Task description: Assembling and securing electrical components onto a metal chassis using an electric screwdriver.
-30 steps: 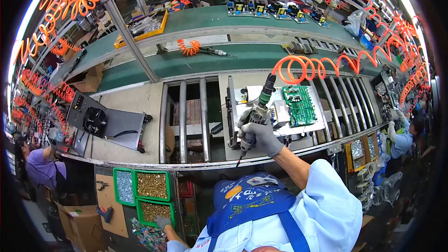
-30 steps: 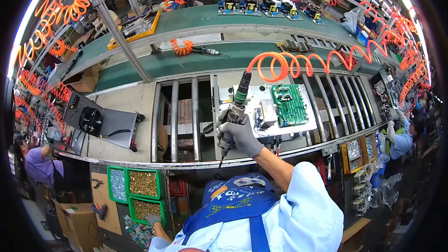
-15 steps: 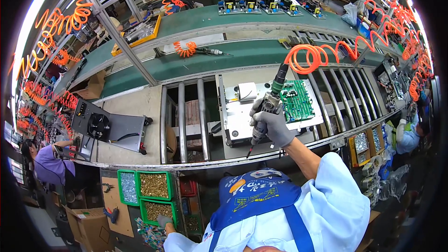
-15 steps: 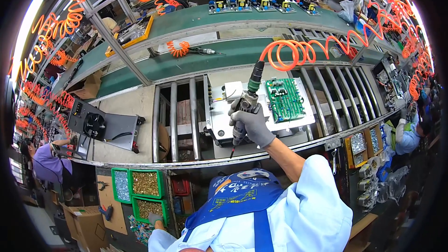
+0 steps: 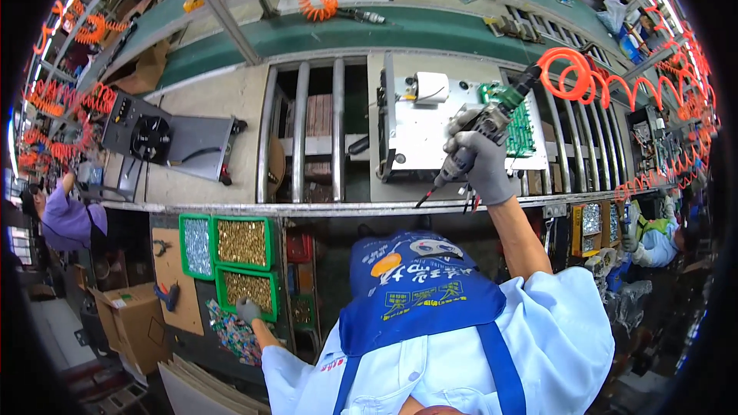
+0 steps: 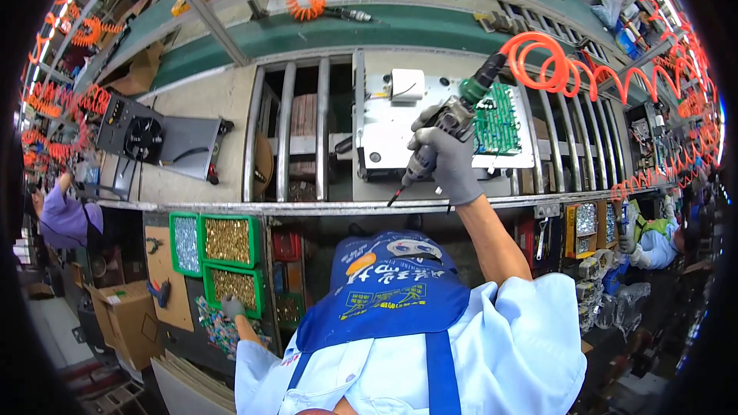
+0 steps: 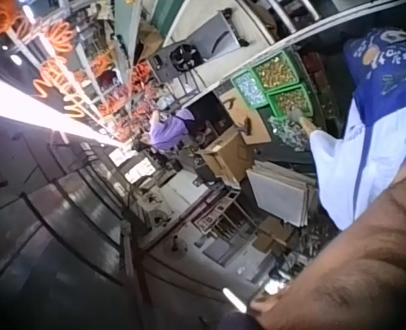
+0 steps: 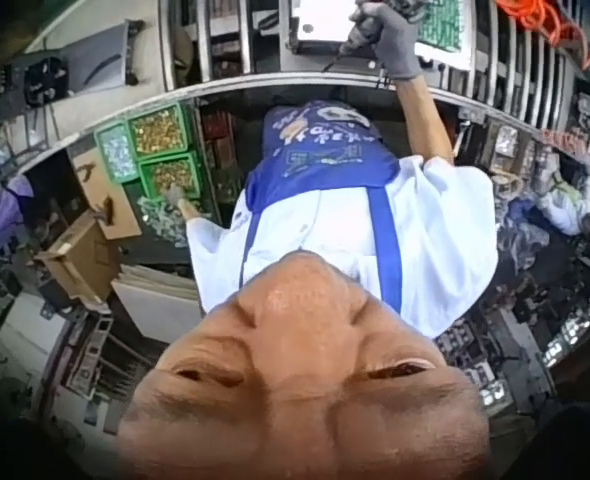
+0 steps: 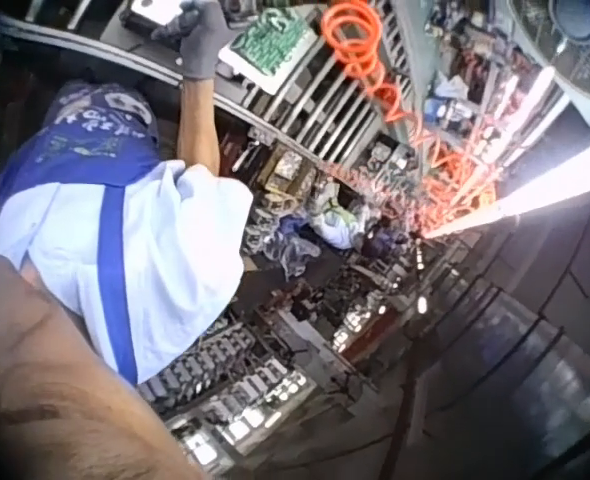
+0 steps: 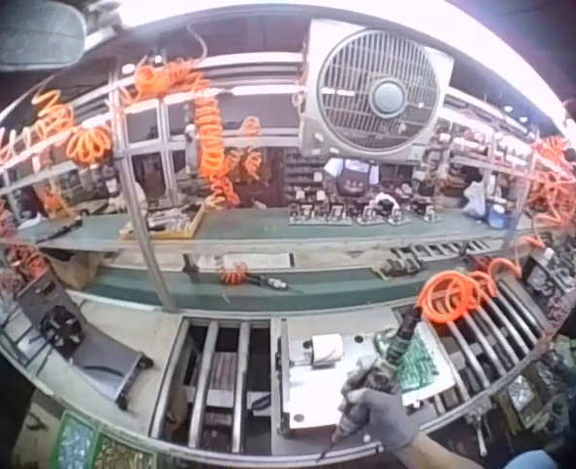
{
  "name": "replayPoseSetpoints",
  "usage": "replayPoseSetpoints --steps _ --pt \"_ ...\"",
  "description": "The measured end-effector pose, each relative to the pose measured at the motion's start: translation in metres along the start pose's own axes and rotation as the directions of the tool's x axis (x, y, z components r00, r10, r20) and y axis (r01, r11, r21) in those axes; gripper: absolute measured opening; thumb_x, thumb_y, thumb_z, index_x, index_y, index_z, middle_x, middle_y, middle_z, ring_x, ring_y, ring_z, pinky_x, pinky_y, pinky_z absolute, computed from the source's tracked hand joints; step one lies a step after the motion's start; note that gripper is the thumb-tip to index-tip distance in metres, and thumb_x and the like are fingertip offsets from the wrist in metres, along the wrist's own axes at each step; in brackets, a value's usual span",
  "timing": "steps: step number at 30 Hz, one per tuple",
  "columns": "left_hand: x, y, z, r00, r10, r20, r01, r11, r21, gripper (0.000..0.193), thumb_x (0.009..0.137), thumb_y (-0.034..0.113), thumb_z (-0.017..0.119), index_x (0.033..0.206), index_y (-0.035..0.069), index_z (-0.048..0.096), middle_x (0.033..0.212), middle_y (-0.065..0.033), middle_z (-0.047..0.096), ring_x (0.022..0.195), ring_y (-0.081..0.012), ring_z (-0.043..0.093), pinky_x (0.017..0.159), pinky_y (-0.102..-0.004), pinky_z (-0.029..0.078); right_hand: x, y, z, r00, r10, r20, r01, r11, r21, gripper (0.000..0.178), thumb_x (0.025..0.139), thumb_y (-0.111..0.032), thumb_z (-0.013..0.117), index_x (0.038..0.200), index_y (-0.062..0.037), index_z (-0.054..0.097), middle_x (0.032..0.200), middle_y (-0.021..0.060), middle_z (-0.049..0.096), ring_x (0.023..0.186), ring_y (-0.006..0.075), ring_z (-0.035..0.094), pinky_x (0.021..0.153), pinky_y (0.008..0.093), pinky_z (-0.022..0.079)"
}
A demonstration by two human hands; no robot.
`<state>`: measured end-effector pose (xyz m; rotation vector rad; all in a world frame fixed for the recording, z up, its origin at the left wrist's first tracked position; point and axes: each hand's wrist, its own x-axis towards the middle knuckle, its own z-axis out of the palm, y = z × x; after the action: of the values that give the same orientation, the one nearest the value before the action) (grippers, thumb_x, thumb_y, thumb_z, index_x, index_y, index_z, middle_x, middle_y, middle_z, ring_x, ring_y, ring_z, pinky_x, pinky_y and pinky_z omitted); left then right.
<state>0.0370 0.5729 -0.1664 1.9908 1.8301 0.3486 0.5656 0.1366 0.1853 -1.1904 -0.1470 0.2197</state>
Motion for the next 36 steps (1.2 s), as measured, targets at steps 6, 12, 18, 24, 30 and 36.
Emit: replayPoseSetpoints --steps 6,12,18,24,30,36 --pt "0.019 -0.036 0.001 0.890 -0.155 0.429 0.454 0.201 -0.868 0.011 0.089 0.013 0.056 0.084 0.003 0.054 0.072 -0.0071 0.052 0.066 -0.0204 0.052 0.060 -0.0330 0.047 -0.007 0.009 0.010 0.997 0.050 -0.063 -0.047 0.998 0.045 0.024 0.070 0.002 0.055 0.093 -0.0027 0.053 0.079 0.0106 0.058 0.066 0.0199 0.061 0.061 0.0325 0.053" --pt "0.025 -0.051 0.005 0.826 0.156 0.542 0.501 -0.645 -0.577 0.015 0.093 0.015 0.054 0.091 0.001 0.049 0.078 -0.0051 0.044 0.067 -0.0163 0.043 0.058 -0.0281 0.043 -0.018 0.014 0.021 0.993 0.119 -0.003 -0.119 0.993 0.010 0.026 0.076 -0.001 0.051 0.102 -0.0031 0.052 0.088 0.0101 0.057 0.072 0.0183 0.059 0.073 0.0377 0.052" --pt "0.012 -0.027 0.016 0.865 0.123 0.486 0.371 -0.810 -0.455 0.018 0.091 0.014 0.058 0.089 0.000 0.046 0.077 -0.0058 0.042 0.067 -0.0172 0.043 0.059 -0.0288 0.040 -0.032 0.015 0.023 0.992 0.093 0.080 -0.096 0.995 0.037 0.023 0.076 0.000 0.054 0.099 -0.0026 0.054 0.087 0.0115 0.058 0.071 0.0182 0.060 0.070 0.0346 0.053" --pt "0.013 -0.038 0.012 0.904 0.146 0.402 0.348 -0.797 -0.494 0.016 0.091 0.009 0.056 0.087 0.000 0.044 0.078 -0.0073 0.042 0.069 -0.0184 0.044 0.060 -0.0307 0.042 -0.052 0.000 0.006 0.974 0.086 0.208 -0.088 0.996 0.003 0.026 0.079 -0.001 0.054 0.104 -0.0007 0.052 0.092 0.0117 0.058 0.076 0.0196 0.060 0.071 0.0346 0.053" --pt "-0.011 -0.013 -0.007 0.896 0.201 0.397 0.370 -0.831 -0.415 0.012 0.093 0.007 0.053 0.090 -0.001 0.047 0.079 -0.0082 0.044 0.071 -0.0182 0.045 0.062 -0.0318 0.044 -0.076 -0.003 -0.032 0.971 0.098 0.220 -0.091 0.995 -0.042 0.028 0.079 -0.003 0.054 0.107 -0.0010 0.053 0.095 0.0114 0.056 0.077 0.0187 0.059 0.078 0.0356 0.050" --pt "-0.108 0.104 0.014 0.813 0.412 0.410 0.579 -0.502 -0.643 0.016 0.092 0.016 0.057 0.089 0.000 0.055 0.077 -0.0061 0.049 0.068 -0.0146 0.045 0.059 -0.0248 0.043 -0.092 0.007 -0.046 0.985 0.120 0.124 -0.117 0.993 -0.034 0.027 0.079 -0.001 0.052 0.105 -0.0011 0.052 0.091 0.0119 0.058 0.075 0.0194 0.059 0.076 0.0349 0.051"
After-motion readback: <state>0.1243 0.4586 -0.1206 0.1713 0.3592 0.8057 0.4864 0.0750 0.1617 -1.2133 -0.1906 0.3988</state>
